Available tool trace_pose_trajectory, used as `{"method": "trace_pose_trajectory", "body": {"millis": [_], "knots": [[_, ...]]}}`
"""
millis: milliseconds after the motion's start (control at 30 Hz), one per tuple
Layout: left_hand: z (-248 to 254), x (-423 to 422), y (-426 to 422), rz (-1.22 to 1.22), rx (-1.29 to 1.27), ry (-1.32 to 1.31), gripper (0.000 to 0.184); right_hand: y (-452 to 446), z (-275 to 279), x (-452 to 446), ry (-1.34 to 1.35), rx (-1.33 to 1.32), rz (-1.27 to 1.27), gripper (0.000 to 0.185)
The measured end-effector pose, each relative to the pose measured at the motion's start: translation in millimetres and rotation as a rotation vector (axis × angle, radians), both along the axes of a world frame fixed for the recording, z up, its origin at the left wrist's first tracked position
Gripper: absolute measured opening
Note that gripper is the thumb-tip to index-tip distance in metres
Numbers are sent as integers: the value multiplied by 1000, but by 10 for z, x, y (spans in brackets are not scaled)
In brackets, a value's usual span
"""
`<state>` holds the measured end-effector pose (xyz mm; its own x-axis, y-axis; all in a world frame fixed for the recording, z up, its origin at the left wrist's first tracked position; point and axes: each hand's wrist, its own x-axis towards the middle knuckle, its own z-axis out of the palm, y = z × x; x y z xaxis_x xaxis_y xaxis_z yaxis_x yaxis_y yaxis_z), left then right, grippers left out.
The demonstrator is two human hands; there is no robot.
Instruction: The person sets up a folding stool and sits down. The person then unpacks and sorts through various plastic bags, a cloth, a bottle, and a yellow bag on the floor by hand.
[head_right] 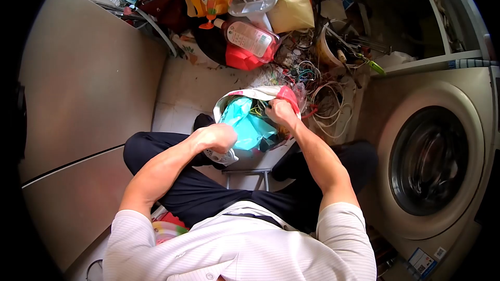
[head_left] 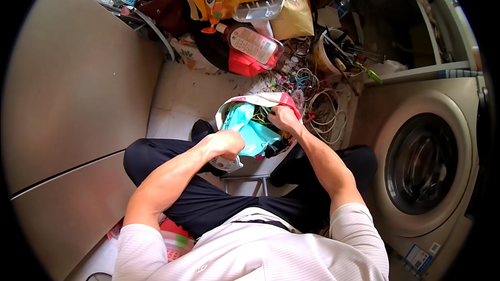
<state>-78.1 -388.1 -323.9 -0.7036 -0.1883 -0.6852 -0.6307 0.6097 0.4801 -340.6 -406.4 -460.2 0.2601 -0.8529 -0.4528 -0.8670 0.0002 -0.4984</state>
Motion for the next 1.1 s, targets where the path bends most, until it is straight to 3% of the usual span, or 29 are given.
{"method": "trace_pose_trajectory", "body": {"millis": [200,333,500,567,800,1033,1100], "knots": [[-21,-59,29,-56,-7,41,15,137,55,169,95,-195,-38,35],[5,-39,24,-22,-14,89,15,161,22,229,184,-212,-62,19],[41,-40,-16,19,-9,133,14,239,-26,86,79,-348,39,27],[26,-45,-28,31,-6,137,14,262,-78,36,-24,-522,78,29],[29,-85,-39,34,-13,176,13,287,55,19,89,-360,92,29],[-10,-112,-39,53,-27,237,12,206,62,-41,-233,-555,-96,11],[-18,-129,-49,40,-27,226,12,186,109,-66,-189,-460,-122,10]]}}
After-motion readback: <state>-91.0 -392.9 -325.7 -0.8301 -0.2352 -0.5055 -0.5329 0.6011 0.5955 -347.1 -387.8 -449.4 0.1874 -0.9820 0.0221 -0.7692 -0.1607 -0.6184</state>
